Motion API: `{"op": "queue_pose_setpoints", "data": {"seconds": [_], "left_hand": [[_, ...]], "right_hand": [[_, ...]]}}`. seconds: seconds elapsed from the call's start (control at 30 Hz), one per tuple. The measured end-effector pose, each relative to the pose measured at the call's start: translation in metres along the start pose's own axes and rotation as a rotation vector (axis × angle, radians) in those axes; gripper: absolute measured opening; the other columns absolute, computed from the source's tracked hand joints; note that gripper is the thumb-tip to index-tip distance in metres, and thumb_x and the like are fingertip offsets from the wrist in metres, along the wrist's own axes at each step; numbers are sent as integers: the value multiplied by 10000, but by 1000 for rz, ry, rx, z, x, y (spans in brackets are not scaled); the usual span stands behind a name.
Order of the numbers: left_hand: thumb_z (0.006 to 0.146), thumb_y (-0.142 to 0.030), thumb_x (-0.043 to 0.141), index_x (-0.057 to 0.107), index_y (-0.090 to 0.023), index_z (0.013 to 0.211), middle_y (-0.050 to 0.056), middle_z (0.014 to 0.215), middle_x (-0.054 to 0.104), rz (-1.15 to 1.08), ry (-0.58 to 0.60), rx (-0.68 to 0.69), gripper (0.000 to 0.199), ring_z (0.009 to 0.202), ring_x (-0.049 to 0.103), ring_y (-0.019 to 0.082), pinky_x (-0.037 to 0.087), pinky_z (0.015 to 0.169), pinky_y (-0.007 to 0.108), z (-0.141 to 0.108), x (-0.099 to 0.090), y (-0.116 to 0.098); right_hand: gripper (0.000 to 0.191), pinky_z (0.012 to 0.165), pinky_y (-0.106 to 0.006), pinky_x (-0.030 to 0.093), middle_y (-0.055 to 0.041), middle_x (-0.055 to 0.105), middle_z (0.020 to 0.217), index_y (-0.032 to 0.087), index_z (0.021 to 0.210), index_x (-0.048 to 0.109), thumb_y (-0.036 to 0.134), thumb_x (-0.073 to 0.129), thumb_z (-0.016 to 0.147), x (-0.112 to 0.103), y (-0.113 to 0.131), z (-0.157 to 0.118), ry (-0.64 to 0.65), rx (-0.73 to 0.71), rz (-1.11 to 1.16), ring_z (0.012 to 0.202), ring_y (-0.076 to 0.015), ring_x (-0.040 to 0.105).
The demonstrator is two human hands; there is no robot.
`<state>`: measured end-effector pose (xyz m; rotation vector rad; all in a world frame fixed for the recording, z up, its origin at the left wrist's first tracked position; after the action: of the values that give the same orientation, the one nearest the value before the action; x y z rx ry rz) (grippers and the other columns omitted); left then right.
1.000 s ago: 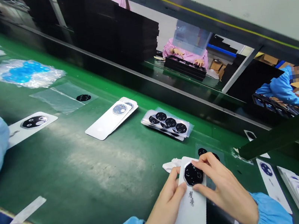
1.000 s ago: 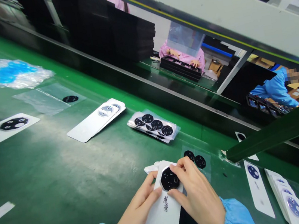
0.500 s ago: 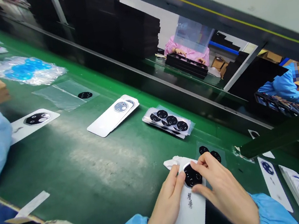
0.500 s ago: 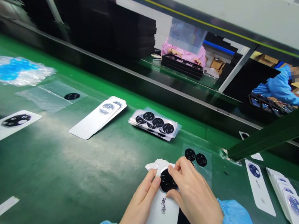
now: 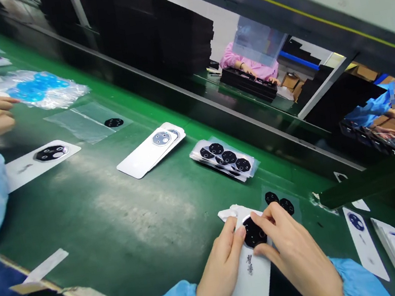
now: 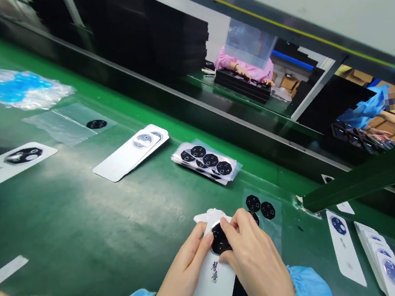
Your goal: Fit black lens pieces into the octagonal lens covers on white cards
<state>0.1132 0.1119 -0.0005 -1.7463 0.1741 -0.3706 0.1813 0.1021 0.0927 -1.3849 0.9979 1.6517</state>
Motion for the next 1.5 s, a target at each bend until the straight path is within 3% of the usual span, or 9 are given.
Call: {"op": "queue_pose_setpoints", "data": {"seconds": [0.3,0.43,0.73,1.0,1.2,1.5], "left_hand": [[920,-416,413,502,-195,865,4,831,548,-72,0,20,244,789,499,176,398,754,265,2,-1,-3],[917,-412,431,536,-190,888,1,811,543,-129,8,30,247,792,494,176,398,751,259,2,0,-6],[911,-399,457,569,-184,968,8,864,585,-258,25,-37,249,923,523,208,391,841,286,0,5,-4],[872,-339,517,516,-196,1105,34,1058,608,-330,99,-68,273,988,534,214,390,876,308,-1,13,0],[875,-366,515,522,-195,1055,35,1033,600,-272,131,-42,248,993,540,220,391,895,322,0,13,3],[894,-325,472,510,-214,1186,41,1171,584,-208,76,-35,314,1113,505,245,347,976,340,-2,6,0]], "right_hand": [[281,680,-327,590,-96,601,1009,211,1152,513,130,399,908,-14,-3,-13,-156,-44,154,894,-220,645],[241,748,-335,571,-82,633,1000,222,1141,537,178,436,926,-18,-11,-17,-220,-21,228,924,-218,631],[228,676,-319,550,-70,623,904,203,1147,539,245,487,929,-19,-14,-15,-219,-39,277,807,-199,607],[226,619,-291,539,-41,614,805,208,1141,547,272,465,941,-19,-16,-17,-232,-32,292,715,-174,606],[226,645,-289,536,-47,614,832,210,1144,544,276,471,940,-18,-18,-18,-228,-41,278,764,-181,610],[236,683,-298,532,-43,585,865,220,1145,553,278,506,921,-14,-23,-16,-173,9,347,800,-185,594]]}}
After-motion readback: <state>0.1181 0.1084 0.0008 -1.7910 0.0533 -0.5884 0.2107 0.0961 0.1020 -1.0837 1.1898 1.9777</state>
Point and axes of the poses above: each hand's wrist, its own z-axis towards the middle knuckle, its own x-axis out of the palm, y = z × x, the point moved 10 cm from there along z, towards the middle knuckle
